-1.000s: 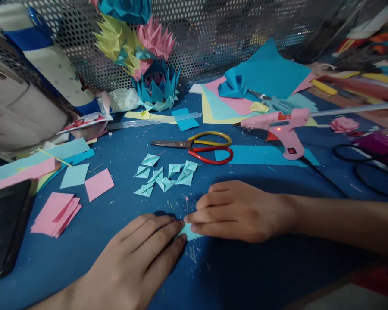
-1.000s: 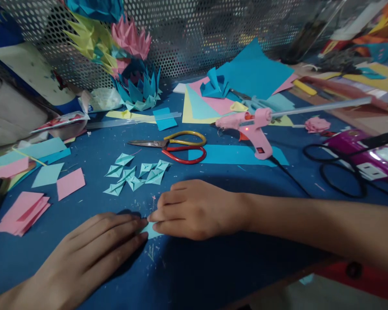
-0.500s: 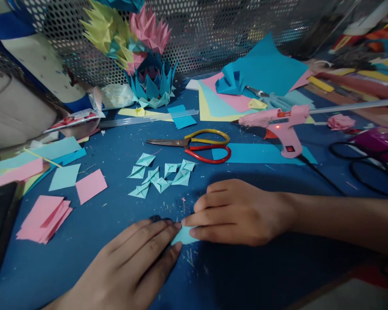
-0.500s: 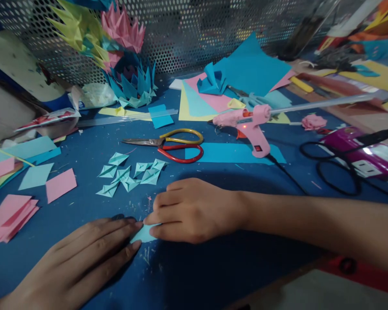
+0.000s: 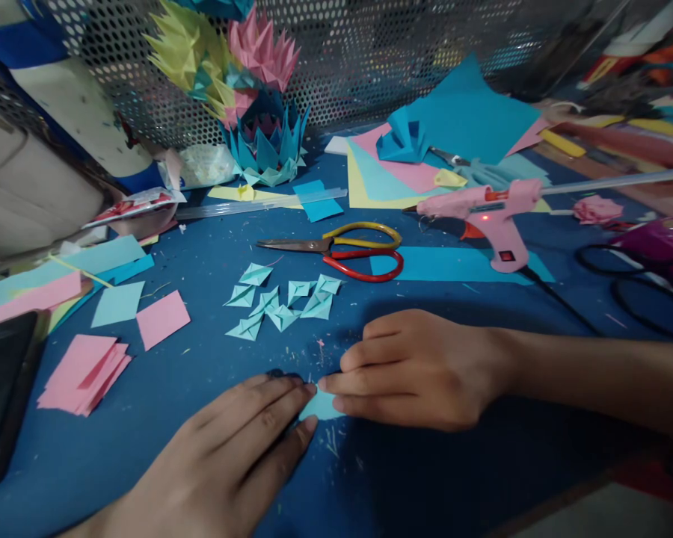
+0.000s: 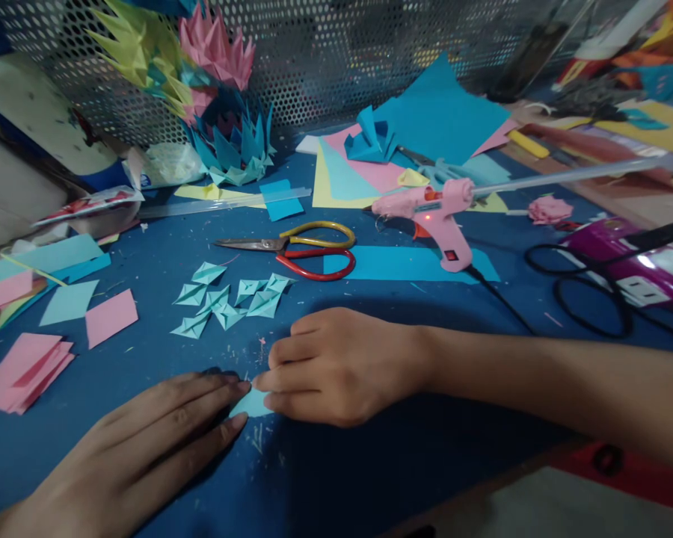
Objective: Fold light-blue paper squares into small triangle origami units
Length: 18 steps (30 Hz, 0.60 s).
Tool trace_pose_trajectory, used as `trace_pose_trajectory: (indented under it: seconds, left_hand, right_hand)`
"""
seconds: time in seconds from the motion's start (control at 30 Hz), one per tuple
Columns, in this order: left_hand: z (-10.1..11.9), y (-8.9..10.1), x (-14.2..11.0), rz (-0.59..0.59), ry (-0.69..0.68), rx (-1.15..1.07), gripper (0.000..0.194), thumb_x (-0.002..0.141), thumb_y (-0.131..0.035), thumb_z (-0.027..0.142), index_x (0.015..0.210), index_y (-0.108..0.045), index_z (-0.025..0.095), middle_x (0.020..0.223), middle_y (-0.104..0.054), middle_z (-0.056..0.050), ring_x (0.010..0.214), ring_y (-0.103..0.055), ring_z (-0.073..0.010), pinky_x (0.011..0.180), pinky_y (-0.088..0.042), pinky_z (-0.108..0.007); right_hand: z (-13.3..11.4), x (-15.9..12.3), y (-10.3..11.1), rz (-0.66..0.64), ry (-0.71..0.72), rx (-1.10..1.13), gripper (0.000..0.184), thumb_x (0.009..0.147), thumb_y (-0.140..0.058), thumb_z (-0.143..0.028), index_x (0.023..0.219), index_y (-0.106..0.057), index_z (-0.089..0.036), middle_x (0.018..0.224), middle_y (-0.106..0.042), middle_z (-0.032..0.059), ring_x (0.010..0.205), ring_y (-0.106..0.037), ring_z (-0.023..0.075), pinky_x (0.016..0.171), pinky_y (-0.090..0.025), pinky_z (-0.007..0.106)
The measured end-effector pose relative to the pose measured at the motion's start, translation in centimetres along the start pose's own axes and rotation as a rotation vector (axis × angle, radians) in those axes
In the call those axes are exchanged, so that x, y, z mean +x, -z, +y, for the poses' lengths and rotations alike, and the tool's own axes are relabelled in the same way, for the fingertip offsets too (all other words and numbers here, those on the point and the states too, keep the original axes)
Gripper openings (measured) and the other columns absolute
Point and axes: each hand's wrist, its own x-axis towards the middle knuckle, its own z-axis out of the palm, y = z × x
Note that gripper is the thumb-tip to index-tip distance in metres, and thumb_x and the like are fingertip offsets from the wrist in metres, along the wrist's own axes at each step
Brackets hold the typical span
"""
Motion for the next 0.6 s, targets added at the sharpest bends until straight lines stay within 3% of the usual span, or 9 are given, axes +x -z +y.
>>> trace_pose_trajectory:
  seconds: [0.17, 0.3, 0.33, 0.5, 0.6]
  left_hand:
    - [0.18, -0.28, -0.3, 0.062, 0.065, -0.022, 0.036, 0.107, -0.035, 0.015, 0.112, -0.07, 0.016, 0.122, -0.07, -0.005, 0.122, -0.057, -0.019, 0.106, -0.048, -0.034]
    - [0.03, -0.07, -0.36, -0.023, -0.003, -0.01, 0.035, 0.106, -0.036, 0.016, 0.115, -0.07, 0.017, 0.122, -0.07, -0.004, 0.119, -0.059, -0.0184, 0.101, -0.051, -0.03]
    - [0.06, -0.12, -0.48, 0.015, 0.029, -0.009, 0.037, 0.107, -0.034, 0.016, 0.115, -0.069, 0.017, 0.124, -0.069, -0.005, 0.122, -0.057, -0.0193, 0.102, -0.051, -0.032]
    - [0.32, -0.79, -0.99, 0.03, 0.041, -0.034, 0.038, 0.107, -0.031, 0.015, 0.12, -0.067, 0.015, 0.129, -0.065, -0.008, 0.128, -0.05, -0.0224, 0.107, -0.044, -0.036]
    - [0.23, -0.7, -0.54, 0.024, 0.028, -0.062, 0.039, 0.107, -0.03, 0.015, 0.123, -0.066, 0.011, 0.124, -0.067, -0.008, 0.121, -0.054, -0.0224, 0.108, -0.039, -0.037]
  right_hand:
    - [0.07, -0.01, 0.05, 0.013, -0.001, 0.011, 0.028, 0.102, -0.047, -0.017, 0.094, -0.074, -0.015, 0.104, -0.075, -0.0006, 0.087, -0.064, 0.013, 0.055, -0.042, 0.03]
    - [0.08, 0.06, 0.13, -0.012, 0.003, -0.007, 0.028, 0.102, -0.047, -0.017, 0.093, -0.073, -0.016, 0.104, -0.075, -0.0009, 0.088, -0.064, 0.0119, 0.054, -0.043, 0.03]
    - [0.05, 0.08, 0.17, -0.019, 0.004, -0.012, 0.029, 0.102, -0.046, -0.017, 0.093, -0.073, -0.017, 0.104, -0.075, -0.0011, 0.088, -0.064, 0.0116, 0.054, -0.043, 0.03]
    - [-0.01, 0.01, 0.26, -0.046, 0.014, -0.03, 0.027, 0.103, -0.046, -0.018, 0.096, -0.072, -0.018, 0.109, -0.073, -0.0007, 0.091, -0.063, 0.0114, 0.056, -0.044, 0.029]
    - [0.16, -0.17, 0.22, -0.057, 0.026, -0.019, 0.022, 0.101, -0.05, -0.018, 0.099, -0.071, -0.017, 0.11, -0.073, 0.0004, 0.092, -0.063, 0.012, 0.057, -0.044, 0.03]
